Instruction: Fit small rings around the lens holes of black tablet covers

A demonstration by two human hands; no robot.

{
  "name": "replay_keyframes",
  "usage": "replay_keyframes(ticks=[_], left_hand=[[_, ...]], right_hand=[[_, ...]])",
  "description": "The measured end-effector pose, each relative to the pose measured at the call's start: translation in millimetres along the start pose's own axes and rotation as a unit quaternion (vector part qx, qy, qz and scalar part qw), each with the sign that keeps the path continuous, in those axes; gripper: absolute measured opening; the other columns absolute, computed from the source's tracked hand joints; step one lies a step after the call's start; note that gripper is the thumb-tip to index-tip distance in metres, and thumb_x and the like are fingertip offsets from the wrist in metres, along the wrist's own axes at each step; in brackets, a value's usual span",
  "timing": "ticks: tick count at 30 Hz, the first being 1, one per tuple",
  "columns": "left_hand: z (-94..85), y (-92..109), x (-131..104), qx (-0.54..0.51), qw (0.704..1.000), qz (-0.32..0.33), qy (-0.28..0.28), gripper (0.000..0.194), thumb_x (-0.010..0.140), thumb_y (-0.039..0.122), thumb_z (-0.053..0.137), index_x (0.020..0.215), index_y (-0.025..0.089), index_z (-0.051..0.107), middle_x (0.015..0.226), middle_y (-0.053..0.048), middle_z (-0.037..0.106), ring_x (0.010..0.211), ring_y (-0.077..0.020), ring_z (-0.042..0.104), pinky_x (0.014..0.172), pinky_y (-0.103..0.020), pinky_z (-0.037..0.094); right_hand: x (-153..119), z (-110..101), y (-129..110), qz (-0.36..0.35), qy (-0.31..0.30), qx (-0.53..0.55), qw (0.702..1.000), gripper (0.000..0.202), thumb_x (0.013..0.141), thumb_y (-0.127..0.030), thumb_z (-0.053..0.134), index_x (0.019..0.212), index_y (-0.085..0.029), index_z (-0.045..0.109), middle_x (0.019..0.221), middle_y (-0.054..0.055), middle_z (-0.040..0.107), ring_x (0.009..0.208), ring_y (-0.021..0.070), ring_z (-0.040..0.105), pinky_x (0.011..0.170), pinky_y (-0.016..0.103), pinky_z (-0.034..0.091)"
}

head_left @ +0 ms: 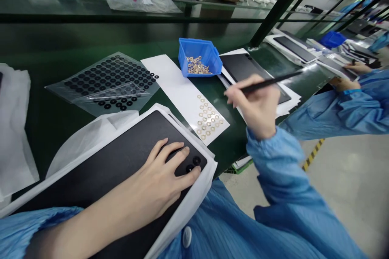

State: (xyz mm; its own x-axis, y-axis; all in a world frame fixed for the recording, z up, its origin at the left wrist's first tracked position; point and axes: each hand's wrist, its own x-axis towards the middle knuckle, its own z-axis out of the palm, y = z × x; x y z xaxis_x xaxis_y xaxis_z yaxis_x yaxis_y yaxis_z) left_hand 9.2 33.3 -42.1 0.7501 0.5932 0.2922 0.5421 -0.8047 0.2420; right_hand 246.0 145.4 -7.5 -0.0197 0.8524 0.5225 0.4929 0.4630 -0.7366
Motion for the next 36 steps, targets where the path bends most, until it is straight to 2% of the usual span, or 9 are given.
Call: replay_keyframes(ticks=[3, 5, 7, 10, 18, 23, 26, 32, 36], left_hand=[[-0.1, 0, 0, -0.002, 1.0, 0.005, 0.001, 0.04, 0.083, 0.011, 0.054, 0.121, 0.022, 0.057, 0.119, -0.014, 0.054, 0.12, -0.0341, 0.045, 0.1, -0.063, 0.039], [-1.5, 0, 1, 0.0, 1.0, 0.005, -0.009, 0.041, 0.083, 0.011, 0.054, 0.122, 0.023, 0.056, 0.119, -0.014, 0.054, 0.12, -0.0346, 0.046, 0.099, -0.064, 0.04], [-4.0, -1, 2, 0.0, 1.0, 0.006, -0.023, 0.041, 0.083, 0.011, 0.054, 0.123, 0.023, 0.055, 0.118, -0.013, 0.055, 0.119, -0.0346, 0.047, 0.097, -0.064, 0.042], [-8.4, -1, 5, -0.003, 0.999, 0.007, -0.031, 0.041, 0.085, 0.01, 0.052, 0.123, 0.023, 0.055, 0.117, -0.013, 0.055, 0.119, -0.0346, 0.048, 0.096, -0.064, 0.044], [-10.9, 0, 5, -0.009, 0.999, 0.0, -0.035, 0.04, 0.087, 0.011, 0.051, 0.125, 0.023, 0.054, 0.116, -0.013, 0.056, 0.118, -0.0335, 0.049, 0.099, -0.061, 0.044], [-11.5, 0, 5, -0.014, 0.998, -0.005, -0.053, 0.044, 0.084, 0.01, 0.054, 0.127, 0.024, 0.052, 0.118, -0.013, 0.055, 0.12, -0.0347, 0.048, 0.099, -0.063, 0.042], [-14.1, 2, 6, -0.015, 0.997, -0.009, -0.069, 0.045, 0.084, 0.01, 0.054, 0.126, 0.024, 0.052, 0.118, -0.013, 0.056, 0.119, -0.0346, 0.048, 0.098, -0.063, 0.042], [-15.3, 0, 7, -0.008, 0.997, -0.004, -0.078, 0.046, 0.085, 0.009, 0.051, 0.128, 0.023, 0.05, 0.12, -0.014, 0.055, 0.12, -0.0351, 0.047, 0.098, -0.064, 0.042], [-16.5, 1, 7, -0.011, 0.997, 0.0, -0.078, 0.044, 0.086, 0.009, 0.049, 0.128, 0.022, 0.05, 0.12, -0.015, 0.055, 0.118, -0.0352, 0.047, 0.096, -0.064, 0.043]], right_hand=[[78, 8, 30, -0.042, -0.015, -0.142, 0.989, 0.028, 0.081, -0.045, 0.07, 0.075, -0.019, 0.062, 0.076, 0.005, 0.065, 0.081, 0.0227, 0.063, 0.076, 0.04, 0.051], [122, 18, 46, -0.051, -0.059, -0.204, 0.976, 0.026, 0.081, -0.041, 0.071, 0.078, -0.017, 0.063, 0.084, 0.008, 0.067, 0.088, 0.0268, 0.062, 0.084, 0.045, 0.048], [152, 29, 57, -0.035, -0.098, -0.244, 0.964, 0.026, 0.079, -0.039, 0.073, 0.078, -0.015, 0.063, 0.087, 0.011, 0.067, 0.091, 0.0306, 0.061, 0.09, 0.05, 0.043], [174, 44, 68, -0.018, -0.122, -0.273, 0.954, 0.028, 0.074, -0.038, 0.077, 0.076, -0.014, 0.064, 0.087, 0.013, 0.065, 0.101, 0.0372, 0.055, 0.093, 0.058, 0.034], [197, 70, 92, -0.019, -0.094, -0.305, 0.947, 0.038, 0.064, -0.044, 0.083, 0.075, -0.012, 0.067, 0.114, 0.019, 0.052, 0.114, 0.0448, 0.036, 0.091, 0.058, 0.027], [192, 76, 89, 0.015, -0.132, -0.347, 0.929, 0.039, 0.066, -0.045, 0.082, 0.079, -0.011, 0.069, 0.118, 0.019, 0.05, 0.115, 0.0448, 0.034, 0.091, 0.057, 0.026], [188, 73, 81, 0.019, -0.151, -0.358, 0.921, 0.04, 0.068, -0.046, 0.081, 0.084, -0.011, 0.07, 0.121, 0.018, 0.05, 0.117, 0.0455, 0.033, 0.092, 0.057, 0.027], [192, 57, 66, 0.029, -0.131, -0.309, 0.942, 0.035, 0.073, -0.043, 0.078, 0.092, -0.014, 0.071, 0.118, 0.016, 0.054, 0.12, 0.0439, 0.036, 0.095, 0.06, 0.028], [178, 40, 41, -0.014, -0.104, -0.207, 0.973, 0.019, 0.079, -0.033, 0.071, 0.083, -0.014, 0.068, 0.099, 0.01, 0.061, 0.105, 0.0314, 0.052, 0.092, 0.048, 0.039]])
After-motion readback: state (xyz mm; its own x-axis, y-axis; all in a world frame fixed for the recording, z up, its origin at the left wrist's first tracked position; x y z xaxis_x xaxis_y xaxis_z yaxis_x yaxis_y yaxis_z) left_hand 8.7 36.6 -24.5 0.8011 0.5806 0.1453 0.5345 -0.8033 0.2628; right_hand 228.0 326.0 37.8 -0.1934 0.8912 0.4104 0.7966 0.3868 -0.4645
